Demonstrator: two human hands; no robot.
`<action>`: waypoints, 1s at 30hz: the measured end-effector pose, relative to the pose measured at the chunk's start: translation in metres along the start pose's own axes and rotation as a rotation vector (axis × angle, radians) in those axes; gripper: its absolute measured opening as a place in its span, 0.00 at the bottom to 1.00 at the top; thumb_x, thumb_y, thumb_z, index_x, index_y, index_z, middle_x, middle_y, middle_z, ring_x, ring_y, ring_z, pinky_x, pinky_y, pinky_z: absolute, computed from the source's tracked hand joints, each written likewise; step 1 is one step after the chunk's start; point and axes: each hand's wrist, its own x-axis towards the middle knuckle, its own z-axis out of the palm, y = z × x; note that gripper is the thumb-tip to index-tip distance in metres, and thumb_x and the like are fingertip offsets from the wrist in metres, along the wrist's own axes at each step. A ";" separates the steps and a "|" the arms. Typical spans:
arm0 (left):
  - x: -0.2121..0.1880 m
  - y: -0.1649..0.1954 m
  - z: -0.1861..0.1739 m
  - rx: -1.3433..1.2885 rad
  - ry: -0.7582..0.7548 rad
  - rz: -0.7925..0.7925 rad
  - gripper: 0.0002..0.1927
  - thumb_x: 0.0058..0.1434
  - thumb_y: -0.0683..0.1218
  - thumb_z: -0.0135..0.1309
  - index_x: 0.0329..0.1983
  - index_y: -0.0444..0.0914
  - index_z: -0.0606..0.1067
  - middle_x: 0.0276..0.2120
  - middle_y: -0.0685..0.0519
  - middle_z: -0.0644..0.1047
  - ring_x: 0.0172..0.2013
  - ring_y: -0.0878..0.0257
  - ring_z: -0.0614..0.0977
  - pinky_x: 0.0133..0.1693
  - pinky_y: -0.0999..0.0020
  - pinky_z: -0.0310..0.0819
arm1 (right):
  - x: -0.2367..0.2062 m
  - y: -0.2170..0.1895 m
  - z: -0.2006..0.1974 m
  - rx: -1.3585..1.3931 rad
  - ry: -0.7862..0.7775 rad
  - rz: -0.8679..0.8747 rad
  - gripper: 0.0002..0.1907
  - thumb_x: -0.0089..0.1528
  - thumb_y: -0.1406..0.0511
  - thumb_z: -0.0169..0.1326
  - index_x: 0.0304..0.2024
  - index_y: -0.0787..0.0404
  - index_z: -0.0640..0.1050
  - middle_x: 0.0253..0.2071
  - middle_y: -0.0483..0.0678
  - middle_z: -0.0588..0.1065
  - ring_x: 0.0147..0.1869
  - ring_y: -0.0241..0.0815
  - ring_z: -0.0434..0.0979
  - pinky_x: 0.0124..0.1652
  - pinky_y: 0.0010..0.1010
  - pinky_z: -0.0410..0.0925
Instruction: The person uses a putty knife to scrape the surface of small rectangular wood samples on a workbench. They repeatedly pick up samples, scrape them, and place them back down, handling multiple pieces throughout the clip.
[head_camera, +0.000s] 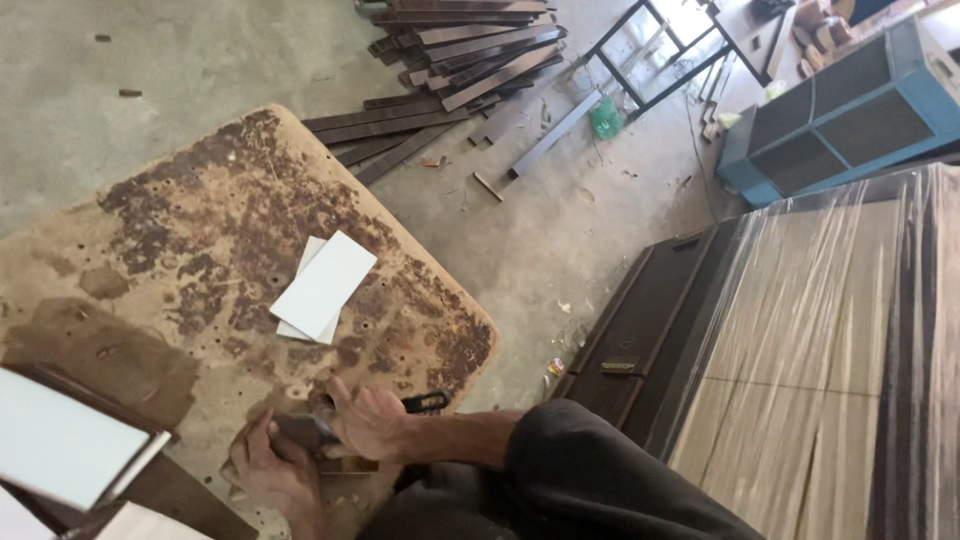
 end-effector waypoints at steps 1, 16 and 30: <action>0.002 -0.001 0.000 -0.012 -0.016 -0.010 0.06 0.75 0.40 0.54 0.51 0.41 0.80 0.47 0.52 0.81 0.47 0.53 0.80 0.55 0.53 0.63 | 0.006 -0.001 0.000 0.018 -0.022 0.009 0.36 0.68 0.48 0.47 0.75 0.51 0.61 0.60 0.58 0.62 0.30 0.46 0.73 0.26 0.41 0.71; 0.012 -0.011 -0.001 0.158 -0.112 0.142 0.29 0.61 0.45 0.57 0.65 0.34 0.66 0.59 0.36 0.69 0.57 0.40 0.71 0.57 0.38 0.63 | 0.068 0.019 -0.040 -0.363 0.050 -0.611 0.48 0.53 0.33 0.45 0.68 0.50 0.66 0.63 0.57 0.63 0.20 0.34 0.67 0.13 0.22 0.66; 0.010 -0.023 -0.042 0.018 -0.097 -0.211 0.09 0.69 0.47 0.55 0.44 0.39 0.82 0.41 0.45 0.83 0.40 0.50 0.85 0.42 0.56 0.81 | 0.023 0.013 0.001 -0.116 -0.079 -0.488 0.43 0.61 0.41 0.55 0.66 0.65 0.66 0.65 0.61 0.61 0.54 0.62 0.74 0.44 0.50 0.75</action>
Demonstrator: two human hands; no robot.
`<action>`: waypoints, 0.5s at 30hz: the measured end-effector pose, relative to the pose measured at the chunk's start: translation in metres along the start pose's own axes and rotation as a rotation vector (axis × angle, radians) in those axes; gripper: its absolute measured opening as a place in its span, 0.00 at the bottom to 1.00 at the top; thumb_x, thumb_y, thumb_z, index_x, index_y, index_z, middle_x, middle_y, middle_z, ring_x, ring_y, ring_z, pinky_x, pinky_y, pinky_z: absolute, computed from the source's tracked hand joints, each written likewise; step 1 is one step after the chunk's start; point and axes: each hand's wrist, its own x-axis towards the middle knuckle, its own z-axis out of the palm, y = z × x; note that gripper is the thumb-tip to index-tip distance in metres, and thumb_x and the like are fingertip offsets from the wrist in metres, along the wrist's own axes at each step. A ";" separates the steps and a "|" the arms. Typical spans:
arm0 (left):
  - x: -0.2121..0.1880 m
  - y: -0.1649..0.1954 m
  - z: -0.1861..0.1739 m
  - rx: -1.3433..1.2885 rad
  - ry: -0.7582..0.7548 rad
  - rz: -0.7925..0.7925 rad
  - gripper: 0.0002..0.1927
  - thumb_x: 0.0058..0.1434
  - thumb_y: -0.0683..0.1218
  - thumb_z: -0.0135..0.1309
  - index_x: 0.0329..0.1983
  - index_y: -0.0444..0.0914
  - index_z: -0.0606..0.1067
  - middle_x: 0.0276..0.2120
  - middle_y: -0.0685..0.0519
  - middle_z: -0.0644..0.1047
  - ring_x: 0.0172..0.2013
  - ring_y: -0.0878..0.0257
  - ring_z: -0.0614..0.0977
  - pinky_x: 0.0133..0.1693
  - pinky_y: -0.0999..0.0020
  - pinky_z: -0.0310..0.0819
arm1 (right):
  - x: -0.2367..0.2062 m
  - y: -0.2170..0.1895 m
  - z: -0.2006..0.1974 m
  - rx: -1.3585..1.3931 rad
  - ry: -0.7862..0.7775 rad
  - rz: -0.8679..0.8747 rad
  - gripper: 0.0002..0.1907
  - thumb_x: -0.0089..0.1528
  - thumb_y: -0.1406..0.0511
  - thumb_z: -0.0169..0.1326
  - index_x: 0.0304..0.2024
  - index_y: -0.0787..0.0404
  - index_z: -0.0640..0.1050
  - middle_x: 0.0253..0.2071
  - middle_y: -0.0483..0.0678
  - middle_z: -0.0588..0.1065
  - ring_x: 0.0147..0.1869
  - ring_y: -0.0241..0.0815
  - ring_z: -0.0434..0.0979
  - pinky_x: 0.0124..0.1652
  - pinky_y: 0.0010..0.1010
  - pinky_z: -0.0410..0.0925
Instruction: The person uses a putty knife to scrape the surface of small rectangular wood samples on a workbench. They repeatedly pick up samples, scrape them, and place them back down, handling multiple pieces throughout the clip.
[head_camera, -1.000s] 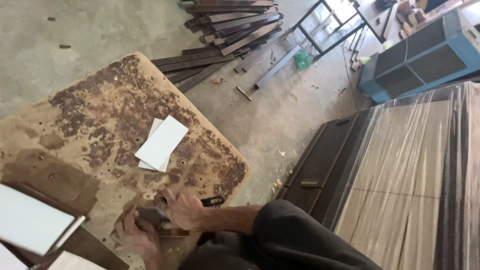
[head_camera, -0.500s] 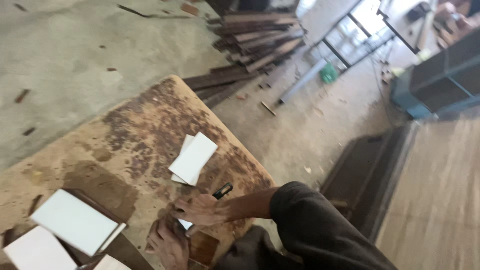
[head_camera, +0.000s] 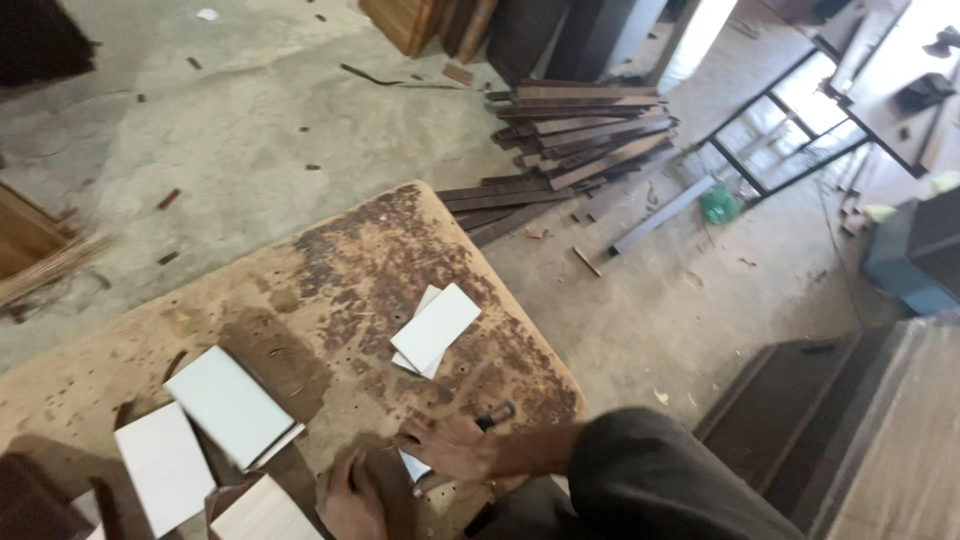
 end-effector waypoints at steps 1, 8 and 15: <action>0.007 -0.002 0.004 0.074 0.000 -0.052 0.08 0.68 0.48 0.57 0.42 0.40 0.83 0.41 0.46 0.83 0.40 0.50 0.85 0.41 0.56 0.81 | -0.001 -0.009 0.007 -0.037 0.069 0.042 0.43 0.60 0.41 0.56 0.65 0.63 0.67 0.64 0.61 0.61 0.55 0.65 0.74 0.44 0.51 0.75; 0.010 0.013 0.006 0.088 0.079 0.070 0.20 0.49 0.43 0.56 0.47 0.41 0.80 0.49 0.45 0.79 0.53 0.41 0.77 0.49 0.48 0.74 | 0.015 -0.024 -0.003 0.128 0.117 0.238 0.45 0.58 0.48 0.63 0.69 0.64 0.65 0.64 0.60 0.60 0.48 0.65 0.78 0.36 0.52 0.75; 0.028 0.005 -0.020 -0.037 -0.073 0.092 0.21 0.55 0.42 0.53 0.54 0.37 0.76 0.52 0.45 0.77 0.52 0.46 0.76 0.52 0.50 0.70 | 0.064 -0.022 -0.032 -0.012 0.002 0.140 0.43 0.59 0.51 0.63 0.69 0.65 0.65 0.65 0.57 0.62 0.51 0.64 0.76 0.43 0.52 0.74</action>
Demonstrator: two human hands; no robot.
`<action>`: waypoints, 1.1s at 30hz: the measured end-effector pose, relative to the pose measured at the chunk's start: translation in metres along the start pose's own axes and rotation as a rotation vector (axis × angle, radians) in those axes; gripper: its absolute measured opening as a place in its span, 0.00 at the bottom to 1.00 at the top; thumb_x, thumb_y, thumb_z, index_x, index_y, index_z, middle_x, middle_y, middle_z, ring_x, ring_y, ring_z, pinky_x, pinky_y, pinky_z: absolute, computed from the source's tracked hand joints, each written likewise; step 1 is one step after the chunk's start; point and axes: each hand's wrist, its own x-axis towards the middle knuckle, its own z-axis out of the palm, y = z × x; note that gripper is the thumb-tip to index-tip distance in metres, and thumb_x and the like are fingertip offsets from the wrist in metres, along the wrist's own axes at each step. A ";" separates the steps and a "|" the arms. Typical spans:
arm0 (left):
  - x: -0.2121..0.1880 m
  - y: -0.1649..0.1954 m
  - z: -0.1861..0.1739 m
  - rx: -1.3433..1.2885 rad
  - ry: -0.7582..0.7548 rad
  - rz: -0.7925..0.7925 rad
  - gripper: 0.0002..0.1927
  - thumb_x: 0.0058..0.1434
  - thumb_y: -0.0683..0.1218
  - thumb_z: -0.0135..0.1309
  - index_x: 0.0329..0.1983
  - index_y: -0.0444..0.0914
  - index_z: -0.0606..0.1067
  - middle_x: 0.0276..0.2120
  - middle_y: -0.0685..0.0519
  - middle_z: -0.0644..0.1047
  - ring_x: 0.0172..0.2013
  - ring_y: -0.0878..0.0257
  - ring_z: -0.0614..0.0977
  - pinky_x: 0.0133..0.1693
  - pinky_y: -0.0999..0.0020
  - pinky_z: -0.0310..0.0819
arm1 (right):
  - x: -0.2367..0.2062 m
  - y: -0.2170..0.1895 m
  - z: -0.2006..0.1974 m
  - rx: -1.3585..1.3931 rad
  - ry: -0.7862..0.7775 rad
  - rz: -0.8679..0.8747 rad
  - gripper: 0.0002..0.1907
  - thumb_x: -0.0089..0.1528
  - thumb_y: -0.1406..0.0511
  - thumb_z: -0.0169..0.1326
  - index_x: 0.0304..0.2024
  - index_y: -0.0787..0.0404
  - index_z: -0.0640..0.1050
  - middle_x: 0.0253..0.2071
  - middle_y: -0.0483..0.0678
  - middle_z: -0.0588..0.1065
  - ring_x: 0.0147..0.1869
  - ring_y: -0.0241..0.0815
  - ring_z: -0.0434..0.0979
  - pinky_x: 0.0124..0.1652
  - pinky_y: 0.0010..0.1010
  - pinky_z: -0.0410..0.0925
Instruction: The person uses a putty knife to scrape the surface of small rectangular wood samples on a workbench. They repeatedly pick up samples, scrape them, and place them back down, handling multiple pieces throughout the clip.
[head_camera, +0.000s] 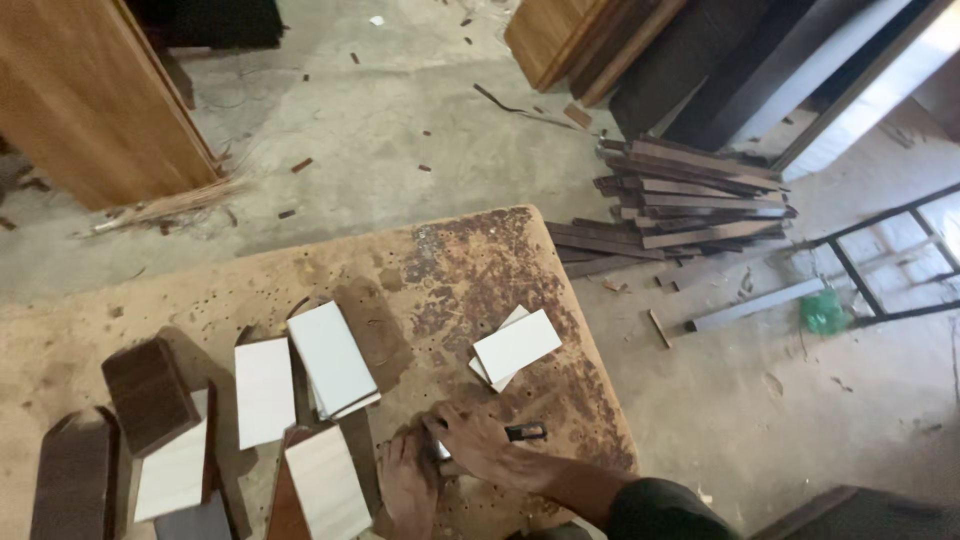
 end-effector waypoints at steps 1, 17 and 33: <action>0.001 -0.004 -0.004 -0.034 -0.042 0.043 0.22 0.55 0.43 0.53 0.55 0.37 0.76 0.53 0.44 0.76 0.52 0.47 0.77 0.51 0.50 0.70 | -0.003 0.003 0.005 -0.033 0.046 -0.054 0.41 0.60 0.52 0.62 0.69 0.65 0.65 0.65 0.57 0.63 0.54 0.62 0.76 0.48 0.51 0.73; -0.036 -0.033 -0.052 -0.066 -0.209 0.358 0.26 0.69 0.60 0.48 0.55 0.34 0.72 0.55 0.38 0.70 0.64 0.37 0.66 0.64 0.39 0.54 | 0.041 -0.008 0.015 -0.182 -0.126 -0.353 0.28 0.68 0.61 0.51 0.69 0.64 0.67 0.54 0.59 0.73 0.53 0.58 0.80 0.47 0.49 0.76; -0.033 -0.014 0.007 -0.098 0.295 -0.065 0.13 0.64 0.43 0.56 0.52 0.44 0.79 0.50 0.48 0.76 0.50 0.44 0.74 0.53 0.45 0.65 | -0.095 0.005 0.106 0.050 0.180 0.048 0.44 0.59 0.41 0.56 0.67 0.61 0.66 0.50 0.58 0.70 0.30 0.57 0.81 0.28 0.45 0.75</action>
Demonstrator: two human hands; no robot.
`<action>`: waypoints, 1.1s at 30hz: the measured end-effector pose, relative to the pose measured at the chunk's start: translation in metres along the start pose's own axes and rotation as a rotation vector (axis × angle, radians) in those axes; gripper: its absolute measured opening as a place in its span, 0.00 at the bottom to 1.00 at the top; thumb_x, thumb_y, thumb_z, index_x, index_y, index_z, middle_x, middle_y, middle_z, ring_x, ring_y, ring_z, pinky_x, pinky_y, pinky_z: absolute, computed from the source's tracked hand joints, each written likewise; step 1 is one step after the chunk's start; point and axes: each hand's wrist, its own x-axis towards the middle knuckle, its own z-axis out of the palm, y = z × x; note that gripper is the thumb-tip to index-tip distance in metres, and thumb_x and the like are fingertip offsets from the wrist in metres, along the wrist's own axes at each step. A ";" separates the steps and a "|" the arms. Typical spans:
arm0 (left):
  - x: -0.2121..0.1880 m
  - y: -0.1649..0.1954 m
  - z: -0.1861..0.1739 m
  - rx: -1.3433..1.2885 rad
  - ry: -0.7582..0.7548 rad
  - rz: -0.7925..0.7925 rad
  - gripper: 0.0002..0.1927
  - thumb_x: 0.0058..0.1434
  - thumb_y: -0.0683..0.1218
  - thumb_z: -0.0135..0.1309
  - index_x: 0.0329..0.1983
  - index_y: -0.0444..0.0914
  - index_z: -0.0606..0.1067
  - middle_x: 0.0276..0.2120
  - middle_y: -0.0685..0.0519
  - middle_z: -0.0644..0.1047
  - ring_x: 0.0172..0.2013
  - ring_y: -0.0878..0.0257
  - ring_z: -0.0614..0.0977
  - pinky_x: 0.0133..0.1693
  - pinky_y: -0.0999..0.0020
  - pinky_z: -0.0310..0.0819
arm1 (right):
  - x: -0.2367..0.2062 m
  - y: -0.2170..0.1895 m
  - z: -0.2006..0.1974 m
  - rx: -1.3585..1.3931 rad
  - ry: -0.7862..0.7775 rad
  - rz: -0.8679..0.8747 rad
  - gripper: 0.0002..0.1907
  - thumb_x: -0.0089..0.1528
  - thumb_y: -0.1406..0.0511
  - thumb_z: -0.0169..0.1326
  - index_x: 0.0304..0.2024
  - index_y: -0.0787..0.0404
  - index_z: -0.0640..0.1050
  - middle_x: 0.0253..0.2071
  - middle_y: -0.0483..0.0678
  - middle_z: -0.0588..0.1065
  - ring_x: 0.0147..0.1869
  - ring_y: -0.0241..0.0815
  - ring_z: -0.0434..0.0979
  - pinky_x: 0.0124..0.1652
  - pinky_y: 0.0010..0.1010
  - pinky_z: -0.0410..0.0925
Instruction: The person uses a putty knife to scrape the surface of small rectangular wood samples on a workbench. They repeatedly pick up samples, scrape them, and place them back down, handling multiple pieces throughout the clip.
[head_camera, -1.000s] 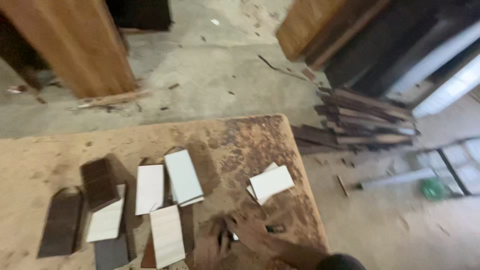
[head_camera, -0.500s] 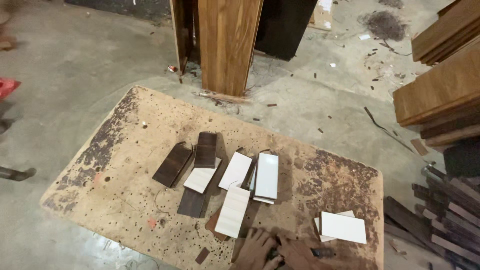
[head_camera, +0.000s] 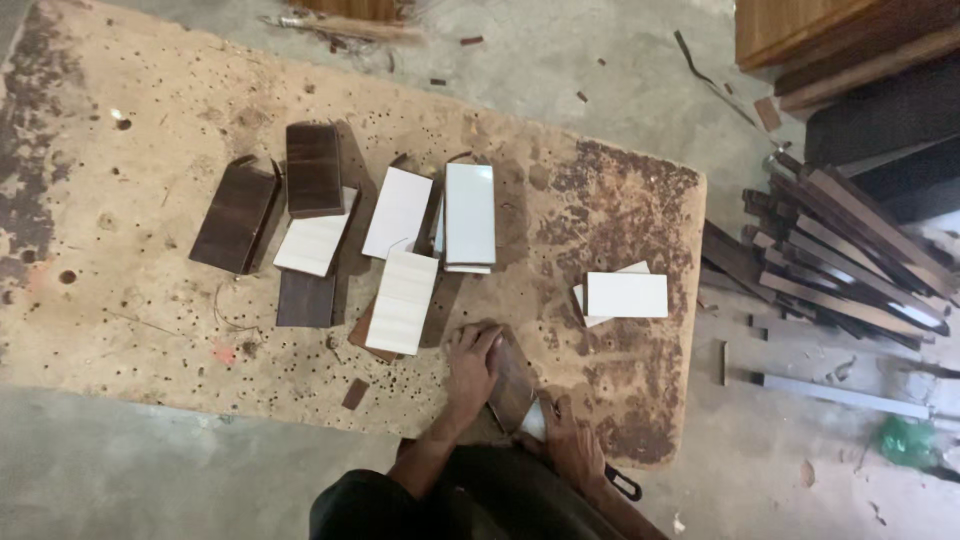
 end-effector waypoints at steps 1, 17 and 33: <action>0.000 0.000 0.002 -0.006 -0.017 0.000 0.15 0.62 0.41 0.56 0.53 0.43 0.79 0.51 0.48 0.76 0.51 0.43 0.74 0.52 0.46 0.65 | 0.005 -0.002 -0.004 0.048 -0.002 0.024 0.43 0.59 0.41 0.56 0.68 0.61 0.66 0.49 0.58 0.70 0.31 0.57 0.81 0.29 0.46 0.75; 0.009 -0.007 0.008 -0.110 0.004 0.015 0.17 0.58 0.35 0.53 0.50 0.40 0.80 0.49 0.50 0.78 0.46 0.45 0.73 0.49 0.53 0.68 | 0.087 -0.038 -0.080 -0.045 -0.100 0.008 0.44 0.57 0.42 0.62 0.66 0.61 0.66 0.60 0.58 0.66 0.43 0.61 0.80 0.34 0.48 0.77; 0.014 0.011 -0.010 -0.141 0.025 0.074 0.12 0.63 0.38 0.54 0.48 0.41 0.80 0.45 0.48 0.77 0.47 0.46 0.74 0.50 0.49 0.67 | 0.101 -0.053 -0.115 -0.174 -0.177 -0.208 0.48 0.58 0.43 0.60 0.73 0.58 0.61 0.63 0.54 0.65 0.56 0.55 0.75 0.46 0.43 0.73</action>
